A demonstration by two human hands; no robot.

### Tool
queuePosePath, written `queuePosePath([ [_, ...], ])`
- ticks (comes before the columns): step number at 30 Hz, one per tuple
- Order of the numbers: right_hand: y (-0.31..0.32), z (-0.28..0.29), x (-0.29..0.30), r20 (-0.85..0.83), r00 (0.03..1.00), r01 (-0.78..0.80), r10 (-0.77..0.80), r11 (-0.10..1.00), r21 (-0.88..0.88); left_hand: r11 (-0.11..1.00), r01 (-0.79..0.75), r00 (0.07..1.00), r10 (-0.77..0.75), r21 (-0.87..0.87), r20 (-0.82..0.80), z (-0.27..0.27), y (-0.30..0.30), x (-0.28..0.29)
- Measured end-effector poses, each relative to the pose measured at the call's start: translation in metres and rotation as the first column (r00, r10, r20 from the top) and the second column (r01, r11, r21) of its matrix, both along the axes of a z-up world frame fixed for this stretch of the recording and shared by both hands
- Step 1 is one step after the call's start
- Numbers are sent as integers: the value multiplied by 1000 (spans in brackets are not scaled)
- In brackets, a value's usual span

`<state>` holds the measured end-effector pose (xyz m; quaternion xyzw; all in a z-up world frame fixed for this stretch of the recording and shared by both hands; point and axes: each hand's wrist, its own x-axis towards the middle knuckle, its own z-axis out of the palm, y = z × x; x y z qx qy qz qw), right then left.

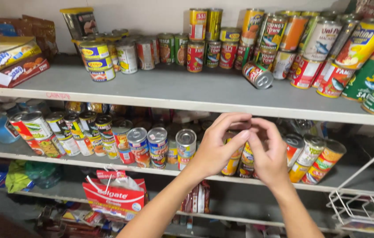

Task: Restocking and organizing canned goods on grocery store shelves.

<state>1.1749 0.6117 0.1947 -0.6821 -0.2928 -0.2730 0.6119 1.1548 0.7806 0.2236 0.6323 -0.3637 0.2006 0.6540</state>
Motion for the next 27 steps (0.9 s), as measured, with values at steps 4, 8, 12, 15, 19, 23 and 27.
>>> queuePosePath([
  [4, -7, 52, 25, 138, 969, 219, -204, 969, -111, 1000, 1, 997, -2, 18, 75, 36, -11, 50],
  [8, -22, 94, 59, 374, 860, 439, -346, 876, -199, 988, -149, 976, 142, 30, 166, 69, -26, 109],
  [12, -43, 120, 100, 566, 751, 542, -339, 806, -238, 969, -247, 927, 226, 33, 298, 94, -44, 165],
  [15, -55, 136, 131, 674, 669, 638, -314, 707, -304, 914, -397, 858, 338, 83, 388, 107, -59, 193],
  [19, -70, 151, 175, 716, 623, 709, -316, 615, -345, 800, -574, 760, 440, 177, 478, 123, -71, 214],
  [23, -72, 169, 207, 799, 471, 845, -374, 450, -288, 618, -757, 585, 497, 212, 640, 133, -81, 241],
  [27, -71, 187, 216, 885, 356, 920, -300, 280, -275, 433, -874, 444, 524, 221, 727, 149, -92, 252],
])
